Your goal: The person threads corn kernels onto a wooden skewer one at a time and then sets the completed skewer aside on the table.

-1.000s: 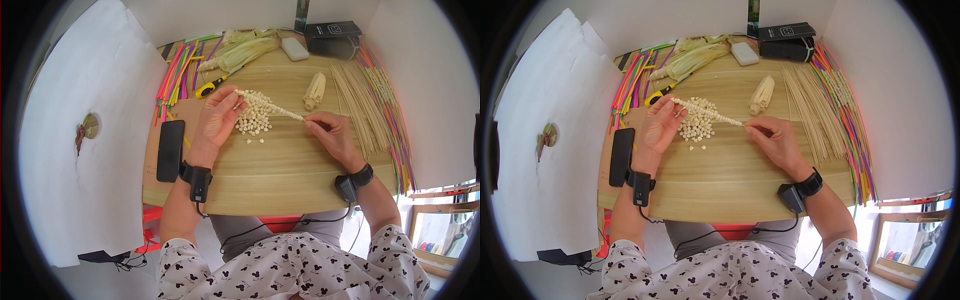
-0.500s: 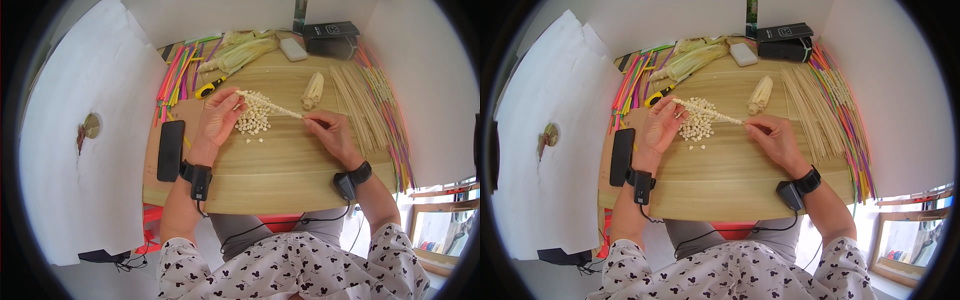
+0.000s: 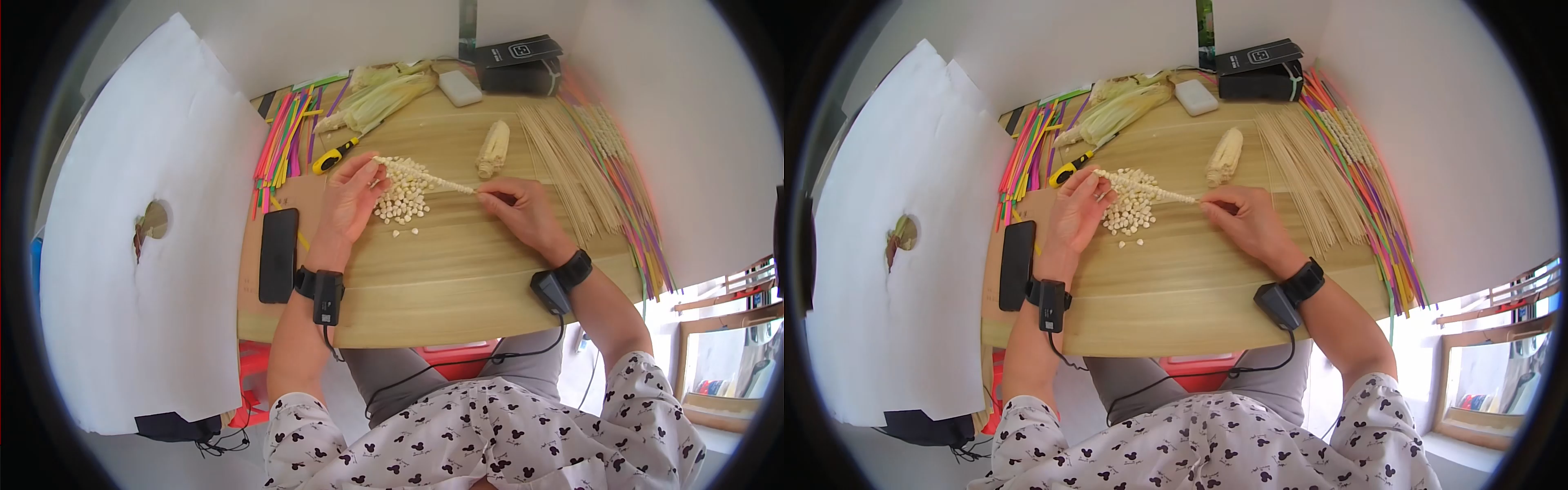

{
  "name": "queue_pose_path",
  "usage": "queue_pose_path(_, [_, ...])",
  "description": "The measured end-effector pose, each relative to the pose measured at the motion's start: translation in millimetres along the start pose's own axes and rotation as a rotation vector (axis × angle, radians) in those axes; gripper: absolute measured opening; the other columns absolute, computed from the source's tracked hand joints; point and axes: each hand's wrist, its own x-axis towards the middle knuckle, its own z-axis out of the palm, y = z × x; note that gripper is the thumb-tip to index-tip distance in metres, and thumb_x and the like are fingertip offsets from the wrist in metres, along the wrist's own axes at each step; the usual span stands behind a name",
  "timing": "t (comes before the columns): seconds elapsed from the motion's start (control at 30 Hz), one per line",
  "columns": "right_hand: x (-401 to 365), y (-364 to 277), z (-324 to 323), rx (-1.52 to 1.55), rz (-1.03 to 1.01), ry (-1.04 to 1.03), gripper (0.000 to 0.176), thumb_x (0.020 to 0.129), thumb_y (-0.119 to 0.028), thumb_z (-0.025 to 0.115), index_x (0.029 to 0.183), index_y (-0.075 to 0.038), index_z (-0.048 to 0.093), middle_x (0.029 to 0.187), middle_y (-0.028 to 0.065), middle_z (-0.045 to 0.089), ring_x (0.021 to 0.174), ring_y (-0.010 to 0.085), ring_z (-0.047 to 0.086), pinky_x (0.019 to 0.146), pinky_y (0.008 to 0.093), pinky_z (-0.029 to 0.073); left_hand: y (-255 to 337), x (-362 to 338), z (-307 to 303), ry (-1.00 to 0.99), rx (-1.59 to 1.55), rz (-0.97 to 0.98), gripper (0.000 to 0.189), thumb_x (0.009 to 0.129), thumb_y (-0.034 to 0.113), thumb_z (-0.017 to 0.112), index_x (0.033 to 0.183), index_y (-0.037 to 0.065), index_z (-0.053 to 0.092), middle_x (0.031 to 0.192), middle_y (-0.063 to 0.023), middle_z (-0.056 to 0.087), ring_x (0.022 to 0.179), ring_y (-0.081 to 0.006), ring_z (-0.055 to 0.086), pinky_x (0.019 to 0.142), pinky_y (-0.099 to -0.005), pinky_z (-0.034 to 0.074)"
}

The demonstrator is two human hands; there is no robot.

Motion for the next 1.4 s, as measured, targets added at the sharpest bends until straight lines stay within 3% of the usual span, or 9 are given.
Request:
queue_pose_path(0.37, [2.9, 1.6, -3.3, -0.023, -0.021, 0.022, 0.015, 0.088, -0.012, 0.063, 0.091, 0.003, 0.065, 0.067, 0.0017, 0.061, 0.062, 0.0054, 0.053, 0.057, 0.0227, 0.044, 2.8, -1.3, 13.7, 0.081, 0.08, 0.021, 0.021, 0.091, 0.008, 0.061, 0.111, 0.002, 0.062, 0.091, -0.0059, 0.064, 0.078, -0.0116, 0.057, 0.074, -0.0297, 0.048])
queue_pose_path(0.7, [7.3, 7.5, -8.8, 0.073, -0.045, 0.052, 0.017, 0.091, -0.013, 0.059, 0.093, 0.002, 0.064, 0.067, 0.0004, 0.06, 0.061, 0.0042, 0.051, 0.055, 0.0216, 0.042, -1.2, -1.5, 17.3, 0.008, 0.234, -0.015, 0.021, 0.092, 0.01, 0.06, 0.109, -0.002, 0.063, 0.088, -0.0058, 0.065, 0.075, -0.0099, 0.058, 0.069, -0.0234, 0.047])
queue_pose_path(0.97, [4.4, -6.2, -0.1, 0.276, 0.124, -0.062, 0.018, 0.093, -0.018, 0.058, 0.094, 0.0, 0.063, 0.071, -0.0016, 0.061, 0.063, 0.0035, 0.052, 0.057, 0.0207, 0.042, -12.3, -15.9, 52.9, -0.115, 0.684, -0.091, 0.021, 0.088, 0.013, 0.065, 0.106, 0.002, 0.066, 0.087, -0.0025, 0.065, 0.074, -0.0061, 0.056, 0.068, -0.0203, 0.044])
queue_pose_path(1.07, [-0.2, -2.4, 11.2, 0.328, -0.018, -0.067, 0.014, 0.093, -0.014, 0.058, 0.1, -0.002, 0.063, 0.075, -0.0016, 0.061, 0.068, 0.003, 0.054, 0.058, 0.0197, 0.043, -14.8, -26.0, 79.3, -0.106, 0.785, -0.101, 0.02, 0.087, 0.011, 0.066, 0.105, 0.002, 0.066, 0.085, -0.0012, 0.065, 0.074, -0.0053, 0.056, 0.067, -0.02, 0.044])
queue_pose_path(1.3, [-8.2, -8.8, 17.9, 0.322, -0.111, -0.167, 0.015, 0.093, -0.012, 0.057, 0.104, -0.002, 0.059, 0.074, -0.0003, 0.061, 0.066, 0.0044, 0.05, 0.058, 0.0228, 0.041, -25.8, -28.8, 69.7, -0.033, 0.57, -0.107, 0.017, 0.085, 0.007, 0.067, 0.101, 0.002, 0.066, 0.083, 0.0006, 0.064, 0.074, -0.0052, 0.055, 0.065, -0.0193, 0.043])
queue_pose_path(1.4, [-9.3, -10.0, 14.6, 0.236, -0.121, -0.159, 0.013, 0.092, -0.012, 0.058, 0.099, -0.001, 0.061, 0.071, 0.0042, 0.061, 0.061, 0.0088, 0.051, 0.055, 0.0258, 0.042, -25.4, -27.5, 67.7, 0.0, 0.526, -0.097, 0.014, 0.086, 0.006, 0.066, 0.099, 0.001, 0.066, 0.083, -0.0004, 0.063, 0.071, -0.0069, 0.054, 0.065, -0.0204, 0.042])
